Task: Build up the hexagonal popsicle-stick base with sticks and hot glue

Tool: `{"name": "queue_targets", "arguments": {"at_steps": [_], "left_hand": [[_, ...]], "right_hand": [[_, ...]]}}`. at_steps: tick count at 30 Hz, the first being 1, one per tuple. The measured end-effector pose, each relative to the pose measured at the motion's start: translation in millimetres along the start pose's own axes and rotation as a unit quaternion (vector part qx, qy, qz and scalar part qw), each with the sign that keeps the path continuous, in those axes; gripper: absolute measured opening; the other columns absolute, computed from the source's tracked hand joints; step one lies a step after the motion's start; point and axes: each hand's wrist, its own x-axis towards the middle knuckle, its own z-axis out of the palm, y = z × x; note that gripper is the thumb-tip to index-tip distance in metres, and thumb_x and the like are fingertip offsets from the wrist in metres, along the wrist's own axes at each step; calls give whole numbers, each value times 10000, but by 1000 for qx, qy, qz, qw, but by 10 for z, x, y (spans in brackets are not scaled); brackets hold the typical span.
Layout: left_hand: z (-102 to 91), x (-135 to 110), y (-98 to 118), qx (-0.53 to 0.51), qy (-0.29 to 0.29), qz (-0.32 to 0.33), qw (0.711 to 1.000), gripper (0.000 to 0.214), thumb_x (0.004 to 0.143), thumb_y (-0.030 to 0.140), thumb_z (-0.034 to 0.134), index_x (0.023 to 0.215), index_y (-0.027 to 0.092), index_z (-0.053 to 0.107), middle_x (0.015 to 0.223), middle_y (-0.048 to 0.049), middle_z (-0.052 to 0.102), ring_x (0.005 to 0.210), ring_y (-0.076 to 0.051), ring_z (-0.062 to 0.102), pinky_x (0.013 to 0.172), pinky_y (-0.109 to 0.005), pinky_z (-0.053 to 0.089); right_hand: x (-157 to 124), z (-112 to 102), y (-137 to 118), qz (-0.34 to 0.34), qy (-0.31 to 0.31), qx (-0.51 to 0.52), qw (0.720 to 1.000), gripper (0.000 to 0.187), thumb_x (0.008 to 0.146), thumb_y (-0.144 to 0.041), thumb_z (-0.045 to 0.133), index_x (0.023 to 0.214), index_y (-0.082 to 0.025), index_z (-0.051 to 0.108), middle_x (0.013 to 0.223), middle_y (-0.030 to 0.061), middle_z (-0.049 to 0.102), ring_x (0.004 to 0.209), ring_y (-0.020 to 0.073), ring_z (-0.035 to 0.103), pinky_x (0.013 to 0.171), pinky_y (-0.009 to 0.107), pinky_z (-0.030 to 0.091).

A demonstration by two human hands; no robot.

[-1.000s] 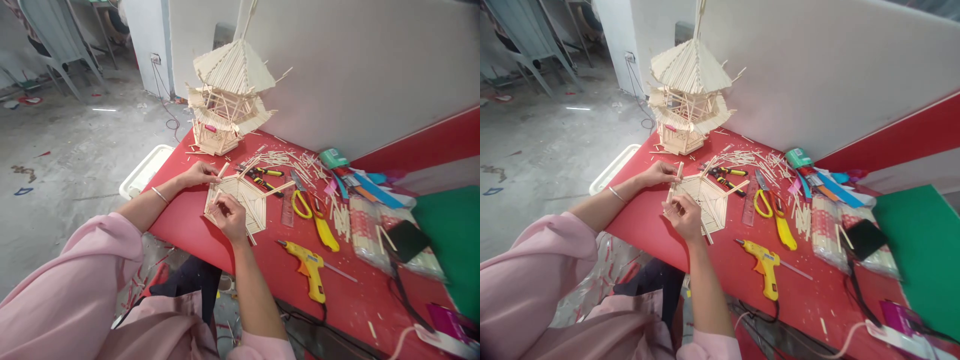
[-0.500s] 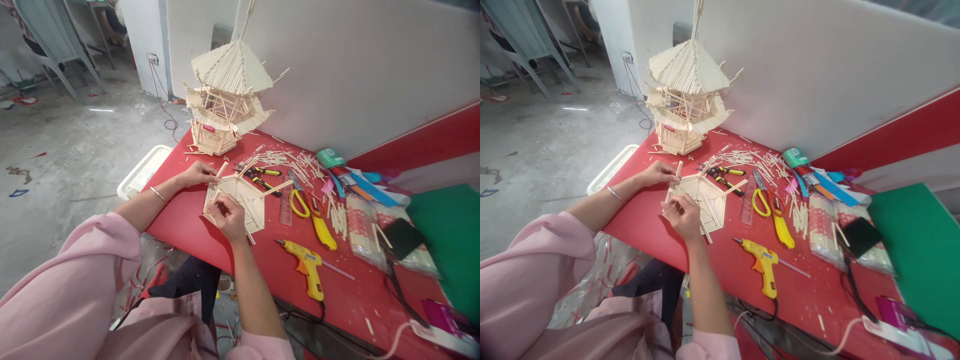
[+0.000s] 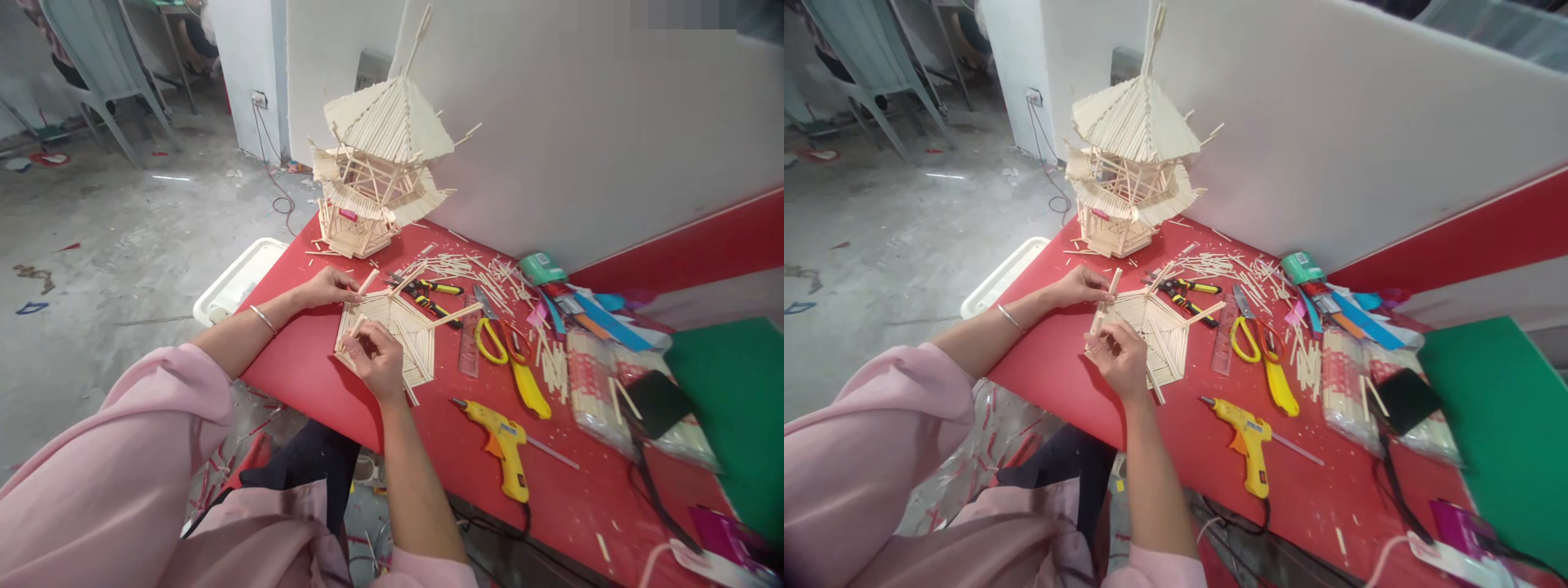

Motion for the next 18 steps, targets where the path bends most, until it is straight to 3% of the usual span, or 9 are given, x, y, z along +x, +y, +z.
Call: {"name": "queue_targets", "arguments": {"at_steps": [8,18], "left_hand": [[2,-15,29,12,-20,-5,1000,475,613,477,916,833,74,794,584,-14,659,521,-68,507,514,-199,391],[-43,-48,88,5,-65,-24,998,425,694,377,823,989,73,782,635,-19,671,506,-79,526,495,-210,410]], "right_hand": [[-10,10,12,10,4,5,1000,185,924,-373,690,821,-220,674,800,25,676,703,161,609,629,290,468],[6,-8,-26,5,4,6,1000,177,924,-357,689,811,-225,659,817,33,675,747,171,633,637,289,477]]}}
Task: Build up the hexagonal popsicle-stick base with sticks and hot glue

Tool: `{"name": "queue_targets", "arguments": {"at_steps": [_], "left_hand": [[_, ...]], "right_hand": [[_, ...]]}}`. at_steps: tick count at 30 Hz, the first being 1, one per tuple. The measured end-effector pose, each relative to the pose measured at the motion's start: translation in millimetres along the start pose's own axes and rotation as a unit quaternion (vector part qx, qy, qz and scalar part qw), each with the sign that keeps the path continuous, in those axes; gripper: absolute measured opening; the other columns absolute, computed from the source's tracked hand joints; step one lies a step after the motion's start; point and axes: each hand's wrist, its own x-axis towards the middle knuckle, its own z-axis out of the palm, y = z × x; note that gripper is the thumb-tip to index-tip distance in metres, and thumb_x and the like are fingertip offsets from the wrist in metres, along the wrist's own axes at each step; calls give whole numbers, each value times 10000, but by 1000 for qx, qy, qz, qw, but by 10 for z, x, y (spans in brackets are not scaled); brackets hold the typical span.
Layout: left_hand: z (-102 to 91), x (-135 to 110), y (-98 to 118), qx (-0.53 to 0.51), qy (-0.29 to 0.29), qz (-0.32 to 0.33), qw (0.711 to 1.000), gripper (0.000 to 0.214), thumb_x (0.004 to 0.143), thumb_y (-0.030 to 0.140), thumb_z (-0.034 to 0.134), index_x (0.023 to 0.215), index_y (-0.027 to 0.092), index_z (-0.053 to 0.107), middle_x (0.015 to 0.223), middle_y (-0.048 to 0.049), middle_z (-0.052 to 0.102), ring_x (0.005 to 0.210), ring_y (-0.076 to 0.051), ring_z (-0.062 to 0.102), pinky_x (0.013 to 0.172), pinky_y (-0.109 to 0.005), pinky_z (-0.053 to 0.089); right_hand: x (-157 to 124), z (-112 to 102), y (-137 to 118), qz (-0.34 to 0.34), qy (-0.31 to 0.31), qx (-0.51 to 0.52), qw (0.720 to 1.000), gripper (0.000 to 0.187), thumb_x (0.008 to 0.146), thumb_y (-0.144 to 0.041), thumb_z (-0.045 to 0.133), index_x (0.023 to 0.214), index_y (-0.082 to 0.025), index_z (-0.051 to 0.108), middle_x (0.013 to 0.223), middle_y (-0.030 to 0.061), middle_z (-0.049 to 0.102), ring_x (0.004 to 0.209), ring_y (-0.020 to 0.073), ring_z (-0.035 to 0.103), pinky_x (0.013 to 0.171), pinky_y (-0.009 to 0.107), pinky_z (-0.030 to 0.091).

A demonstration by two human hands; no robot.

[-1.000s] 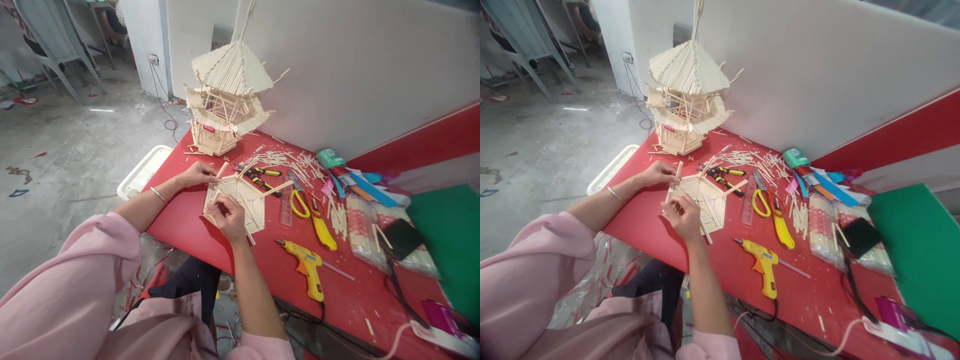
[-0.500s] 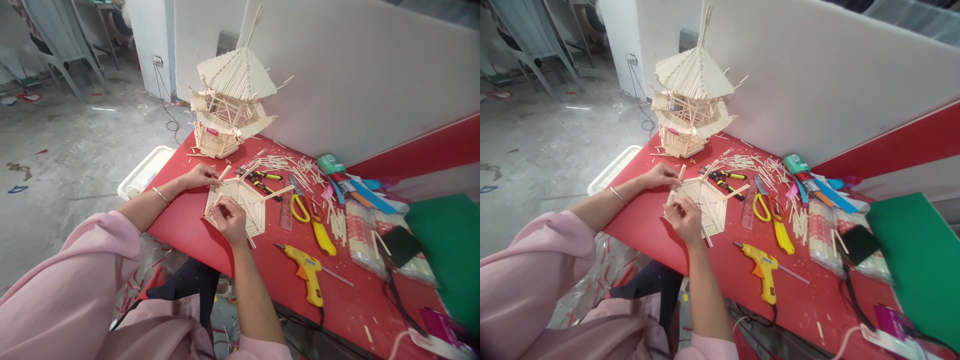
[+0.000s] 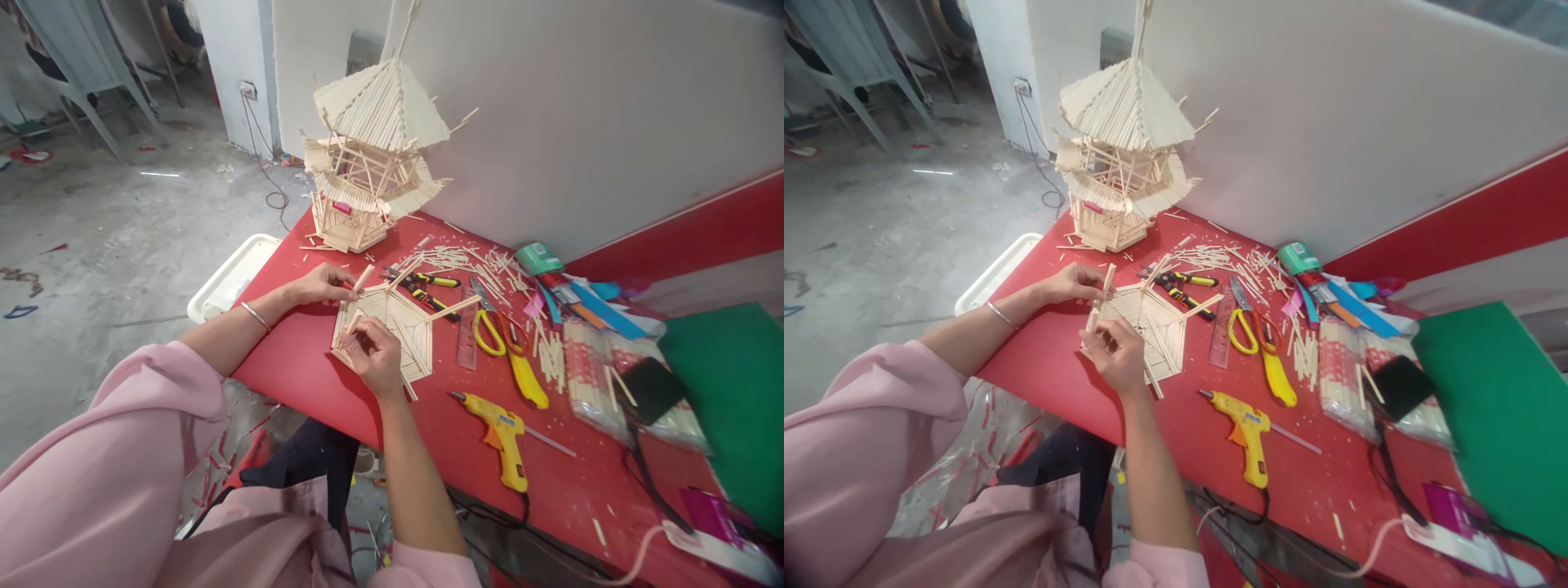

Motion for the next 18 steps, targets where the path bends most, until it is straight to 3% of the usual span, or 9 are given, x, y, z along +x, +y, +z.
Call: {"name": "queue_targets", "arguments": {"at_steps": [6,9,13,18], "left_hand": [[-5,-6,17,-39,12,4,999,390,613,187,663,960,66,795,701,-46,705,524,-86,520,503,-221,376],[13,14,-10,-44,31,4,999,420,577,143,604,940,57,798,604,-21,652,482,-79,469,482,-217,325],[58,47,-31,-55,95,-30,993,400,578,127,525,869,50,788,430,3,529,403,-84,377,435,-224,246],[77,84,-50,-71,149,-48,985,333,643,133,481,810,68,762,375,0,490,345,-92,344,408,-226,269]], "right_hand": [[-10,-10,-10,11,-3,-5,1000,205,933,-386,674,805,-229,648,794,26,661,703,163,613,630,292,477],[-14,-15,-7,14,-4,-5,1000,193,933,-380,671,812,-230,653,799,26,661,696,163,609,636,297,479],[-18,-17,2,13,-6,-4,1000,199,934,-376,673,803,-230,645,805,28,667,710,169,623,655,305,490],[-19,-16,2,6,-4,1,1000,203,936,-350,682,780,-227,642,797,26,657,703,166,619,647,305,485]]}}
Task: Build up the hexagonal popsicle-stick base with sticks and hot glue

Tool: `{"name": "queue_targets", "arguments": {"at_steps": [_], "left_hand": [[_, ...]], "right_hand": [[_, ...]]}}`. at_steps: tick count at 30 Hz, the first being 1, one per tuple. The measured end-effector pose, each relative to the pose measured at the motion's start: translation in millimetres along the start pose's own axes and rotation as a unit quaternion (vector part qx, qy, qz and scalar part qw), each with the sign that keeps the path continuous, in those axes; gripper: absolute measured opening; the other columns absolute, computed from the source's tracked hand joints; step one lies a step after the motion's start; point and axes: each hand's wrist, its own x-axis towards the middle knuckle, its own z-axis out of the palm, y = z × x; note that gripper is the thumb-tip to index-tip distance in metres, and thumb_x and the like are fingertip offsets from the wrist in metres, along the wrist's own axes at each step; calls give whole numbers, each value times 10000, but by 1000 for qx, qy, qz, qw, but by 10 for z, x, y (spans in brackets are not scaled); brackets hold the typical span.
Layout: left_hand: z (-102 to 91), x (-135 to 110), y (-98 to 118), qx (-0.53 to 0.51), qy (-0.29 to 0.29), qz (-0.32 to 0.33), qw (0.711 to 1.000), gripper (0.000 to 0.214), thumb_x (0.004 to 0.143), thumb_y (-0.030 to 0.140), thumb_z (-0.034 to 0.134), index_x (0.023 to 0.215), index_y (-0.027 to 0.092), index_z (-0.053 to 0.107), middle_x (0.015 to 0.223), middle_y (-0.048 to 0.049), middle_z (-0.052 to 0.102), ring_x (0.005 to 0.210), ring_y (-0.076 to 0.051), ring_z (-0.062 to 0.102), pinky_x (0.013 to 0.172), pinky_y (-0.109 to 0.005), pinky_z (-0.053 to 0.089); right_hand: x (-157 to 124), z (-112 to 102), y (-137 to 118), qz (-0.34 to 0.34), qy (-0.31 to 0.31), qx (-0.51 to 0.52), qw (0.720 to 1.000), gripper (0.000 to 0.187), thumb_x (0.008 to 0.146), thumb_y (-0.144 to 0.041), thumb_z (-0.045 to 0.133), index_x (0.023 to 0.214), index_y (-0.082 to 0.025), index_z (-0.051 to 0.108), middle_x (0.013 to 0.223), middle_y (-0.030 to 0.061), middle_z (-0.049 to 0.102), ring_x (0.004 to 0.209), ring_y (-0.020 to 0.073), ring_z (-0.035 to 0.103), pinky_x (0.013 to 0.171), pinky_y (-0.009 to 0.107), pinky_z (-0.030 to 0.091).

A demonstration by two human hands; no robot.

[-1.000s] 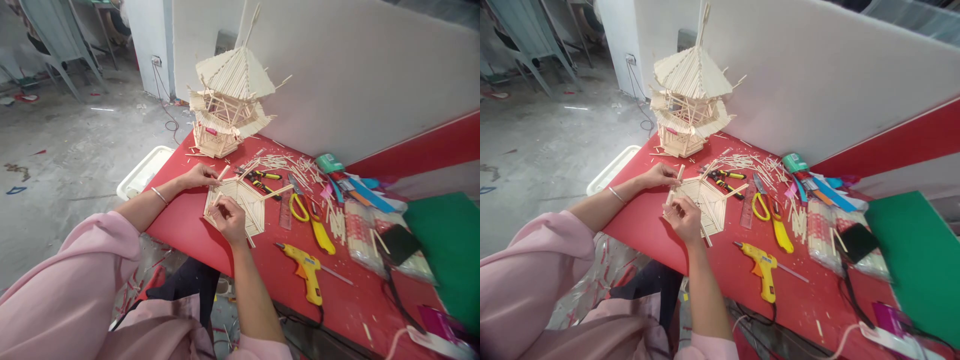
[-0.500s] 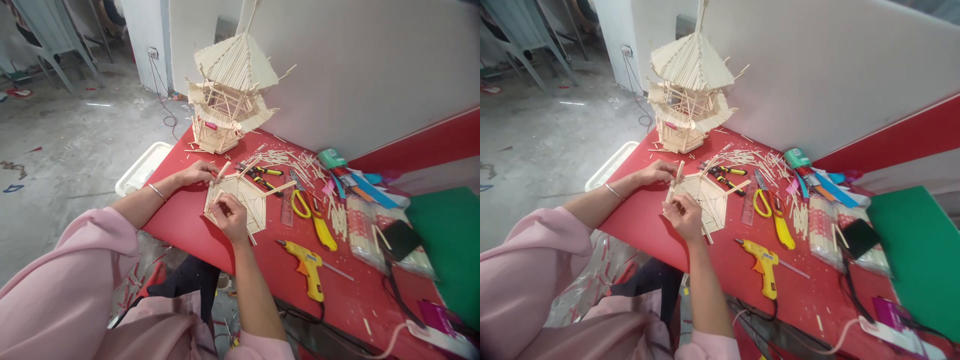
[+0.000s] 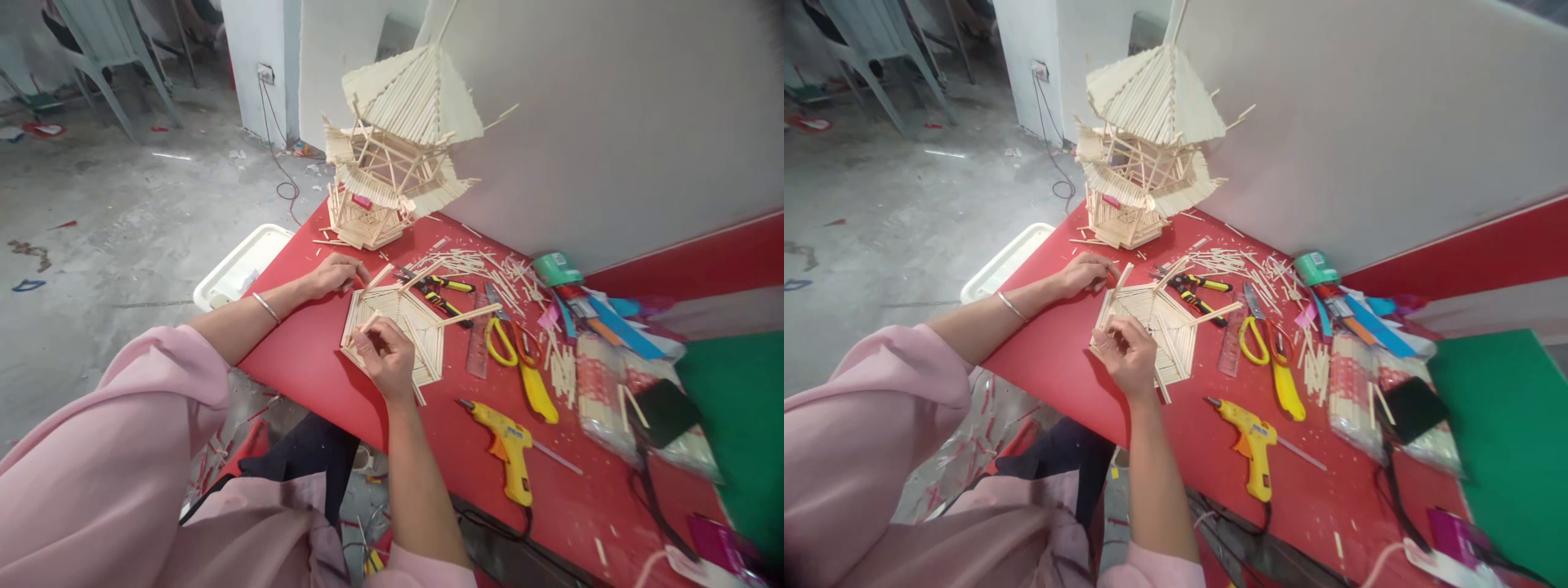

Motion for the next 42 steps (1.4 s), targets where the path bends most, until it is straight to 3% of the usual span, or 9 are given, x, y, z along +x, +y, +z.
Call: {"name": "queue_targets", "arguments": {"at_steps": [8,11,13,16,20,23,29,35,42], "left_hand": [[42,38,-43,-4,36,10,999,247,654,150,489,702,106,727,341,31,427,322,-98,331,400,-235,289],[27,-3,8,5,140,101,985,172,615,157,494,609,143,666,403,29,456,376,-101,386,429,-239,296],[2,-70,75,10,220,194,956,110,603,161,514,572,158,619,503,18,505,465,-94,434,482,-235,322],[-24,-242,200,36,237,287,927,122,682,210,577,566,173,577,582,11,518,545,-96,442,545,-247,345],[3,-503,333,153,157,413,884,357,883,386,588,587,185,600,538,-2,500,520,-116,446,554,-285,341],[58,-600,357,226,79,467,851,396,898,518,595,688,194,684,495,11,457,463,-117,409,495,-285,306],[177,-592,293,273,6,564,779,171,854,381,662,851,213,694,496,55,390,429,-101,355,433,-248,269],[233,-644,318,282,-18,548,788,20,843,215,678,825,208,677,522,53,453,448,-87,381,442,-221,299],[244,-646,350,291,-17,516,806,168,881,240,648,720,195,660,506,40,496,432,-80,411,431,-219,309]], "right_hand": [[-4,-1,1,3,0,-4,1000,199,937,-359,679,791,-227,650,788,20,653,659,155,595,612,300,470],[-3,-1,-3,8,0,-6,1000,202,936,-370,678,798,-225,654,792,20,654,655,150,589,606,295,466],[0,4,-11,5,4,-4,1000,206,929,-371,683,790,-224,646,785,18,649,667,151,590,611,291,465],[3,16,-22,11,5,-4,1000,207,913,-369,694,777,-224,636,786,17,649,674,150,585,614,287,463],[11,31,-20,22,8,15,1000,210,902,-383,708,780,-223,648,781,9,630,628,131,545,601,280,455],[27,38,-5,26,4,12,1000,270,911,-451,699,772,-226,647,752,2,610,602,124,512,581,274,444],[51,62,23,10,18,24,999,367,936,-553,642,762,-230,630,746,3,604,607,123,512,578,265,447],[55,83,49,12,26,31,999,394,911,-595,656,773,-226,643,753,-7,580,628,115,540,581,249,457],[-12,53,-2,2,38,-44,998,297,889,-518,718,962,-230,718,858,25,667,702,140,604,663,269,513]]}}
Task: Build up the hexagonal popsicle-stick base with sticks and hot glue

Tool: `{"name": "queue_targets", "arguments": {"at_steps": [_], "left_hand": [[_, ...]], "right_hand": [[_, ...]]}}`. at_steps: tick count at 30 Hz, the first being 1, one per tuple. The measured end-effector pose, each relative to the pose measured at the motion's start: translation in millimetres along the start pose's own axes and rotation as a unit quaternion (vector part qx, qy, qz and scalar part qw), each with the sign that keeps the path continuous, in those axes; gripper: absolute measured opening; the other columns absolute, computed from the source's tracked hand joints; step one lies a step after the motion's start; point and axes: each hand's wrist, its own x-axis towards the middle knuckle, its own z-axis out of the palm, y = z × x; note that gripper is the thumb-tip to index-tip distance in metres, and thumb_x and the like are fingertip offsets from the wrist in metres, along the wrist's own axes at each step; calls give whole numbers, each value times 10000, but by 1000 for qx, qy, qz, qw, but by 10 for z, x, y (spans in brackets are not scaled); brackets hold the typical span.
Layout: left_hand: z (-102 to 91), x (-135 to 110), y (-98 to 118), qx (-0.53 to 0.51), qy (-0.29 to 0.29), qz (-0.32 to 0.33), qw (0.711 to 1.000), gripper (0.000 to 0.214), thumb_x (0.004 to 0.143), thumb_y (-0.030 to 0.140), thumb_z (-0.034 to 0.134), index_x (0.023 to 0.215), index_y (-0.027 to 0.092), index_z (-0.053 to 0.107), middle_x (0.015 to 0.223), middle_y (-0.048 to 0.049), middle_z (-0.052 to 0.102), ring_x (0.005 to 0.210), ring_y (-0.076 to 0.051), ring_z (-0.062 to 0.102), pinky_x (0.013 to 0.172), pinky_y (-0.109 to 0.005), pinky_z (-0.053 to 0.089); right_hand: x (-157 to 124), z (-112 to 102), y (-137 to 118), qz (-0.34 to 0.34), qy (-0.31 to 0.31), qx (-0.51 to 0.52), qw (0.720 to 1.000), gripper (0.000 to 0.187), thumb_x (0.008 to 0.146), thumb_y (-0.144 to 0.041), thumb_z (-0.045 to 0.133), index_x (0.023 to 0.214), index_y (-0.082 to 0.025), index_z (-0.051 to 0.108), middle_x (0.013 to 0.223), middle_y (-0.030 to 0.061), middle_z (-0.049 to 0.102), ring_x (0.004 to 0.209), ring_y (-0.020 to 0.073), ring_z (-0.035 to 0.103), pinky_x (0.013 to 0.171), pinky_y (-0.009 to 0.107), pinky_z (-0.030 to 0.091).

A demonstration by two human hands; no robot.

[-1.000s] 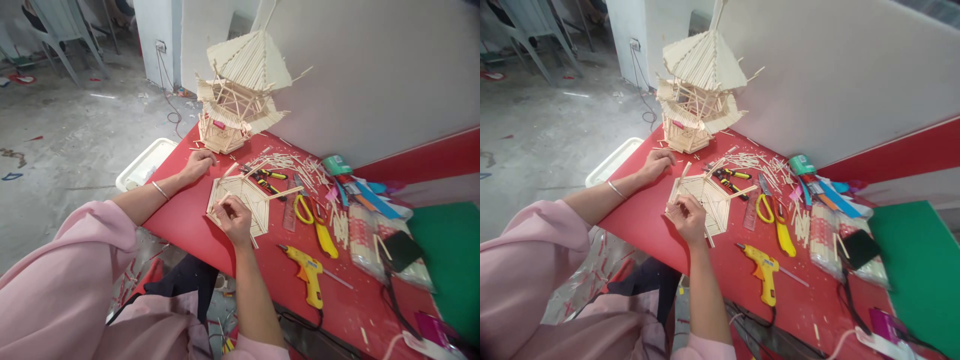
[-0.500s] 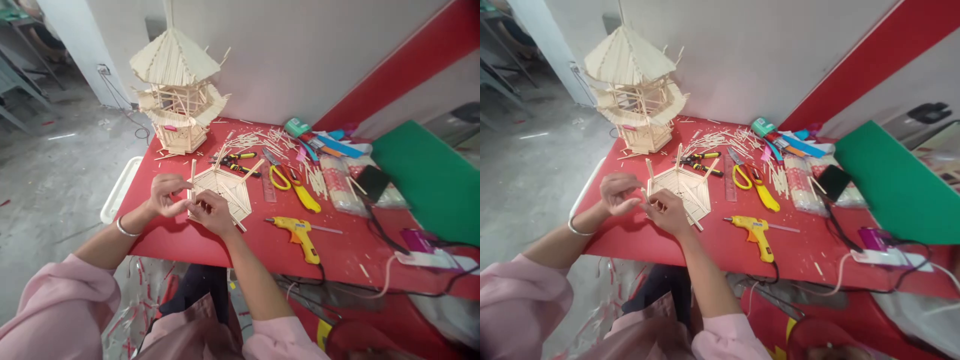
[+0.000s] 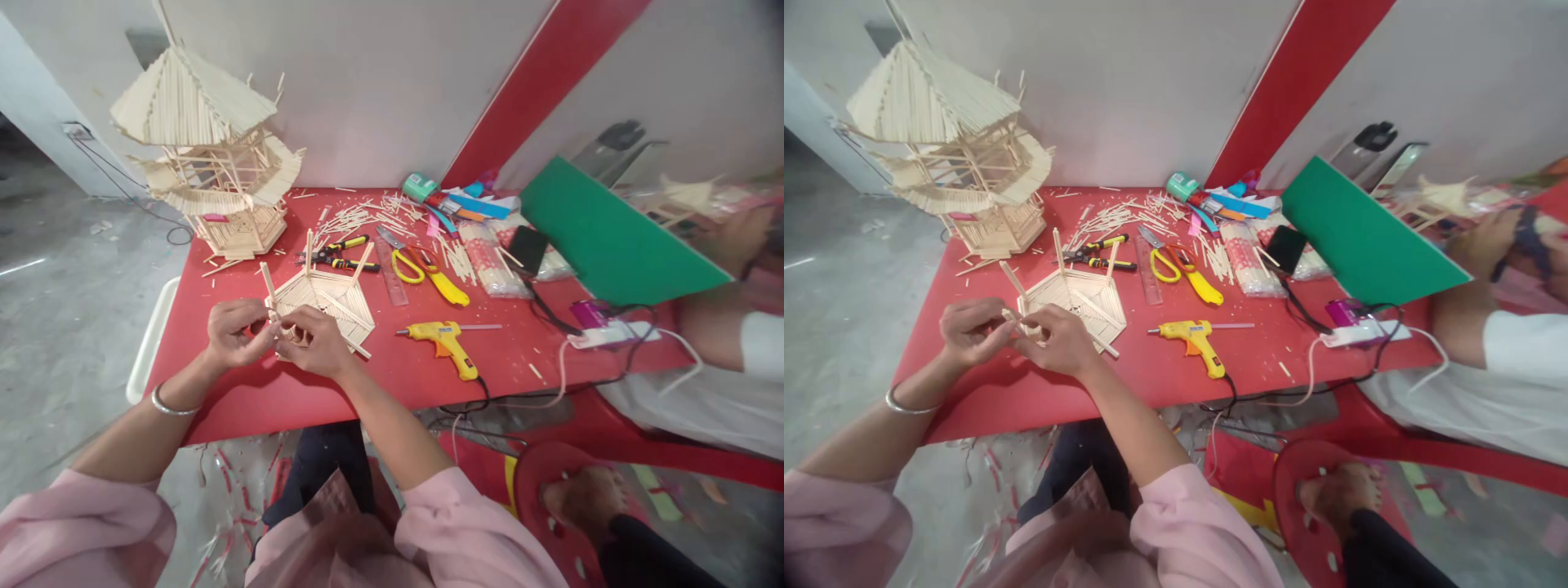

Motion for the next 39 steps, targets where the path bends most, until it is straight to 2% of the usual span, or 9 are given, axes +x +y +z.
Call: {"name": "queue_targets", "arguments": {"at_steps": [5,9,13,16,20,24,27,32,39], "left_hand": [[9,-3,-23,-20,-15,-29,999,187,895,279,645,729,199,679,503,35,518,417,-83,411,433,-228,320],[18,-5,-32,-42,-18,-32,998,203,910,278,634,731,195,679,513,33,524,422,-81,414,436,-228,318],[20,-22,-57,-59,-19,-27,998,200,930,266,621,760,183,686,524,30,519,434,-79,411,448,-228,323],[13,-51,-89,-79,-24,-45,996,265,979,338,553,834,194,722,606,-17,620,497,-115,526,485,-247,390],[5,-78,-114,-88,-19,-61,994,418,1017,414,442,837,196,749,588,-23,622,515,-140,554,514,-267,435],[12,-93,-119,-85,-30,-93,992,438,990,411,434,818,175,761,543,-17,580,494,-147,535,527,-279,442],[25,-106,-125,-89,-29,-100,991,428,969,399,436,808,172,762,548,-23,586,500,-150,537,534,-285,440],[34,-112,-119,-98,-28,-94,990,414,965,365,437,805,166,763,568,-30,605,502,-145,542,537,-286,435],[37,-122,-127,-96,-32,-109,989,439,975,420,443,786,172,752,557,-36,604,506,-154,554,542,-299,446]], "right_hand": [[-166,-351,-20,-8,78,-112,991,334,911,-527,682,1063,-236,741,989,75,729,724,171,644,681,296,523],[-28,-1011,170,159,200,-317,913,228,978,-335,572,991,-207,760,971,122,751,867,251,690,819,369,515],[220,-1549,458,374,92,-430,816,329,885,-373,724,1086,-115,762,1070,225,757,1042,356,713,853,414,515],[304,-1680,636,412,55,-392,821,388,795,-352,820,1092,-108,767,1097,213,770,1084,356,714,875,398,520],[310,-1730,680,400,74,-352,843,318,738,-262,842,1020,-129,785,1030,157,793,989,311,742,855,375,538],[185,-1764,362,346,147,-325,868,214,910,-308,643,1001,-167,776,944,112,788,896,256,732,806,374,551],[-25,-1636,-19,199,247,-104,943,248,908,-424,660,978,-210,765,708,29,714,587,162,625,559,288,500],[-225,-1135,-308,263,-11,97,960,180,818,-374,751,820,-194,748,537,-32,628,406,86,466,407,222,360],[164,-634,-14,334,-88,102,933,213,837,-179,652,624,-182,655,417,-53,555,368,79,476,399,190,371]]}}
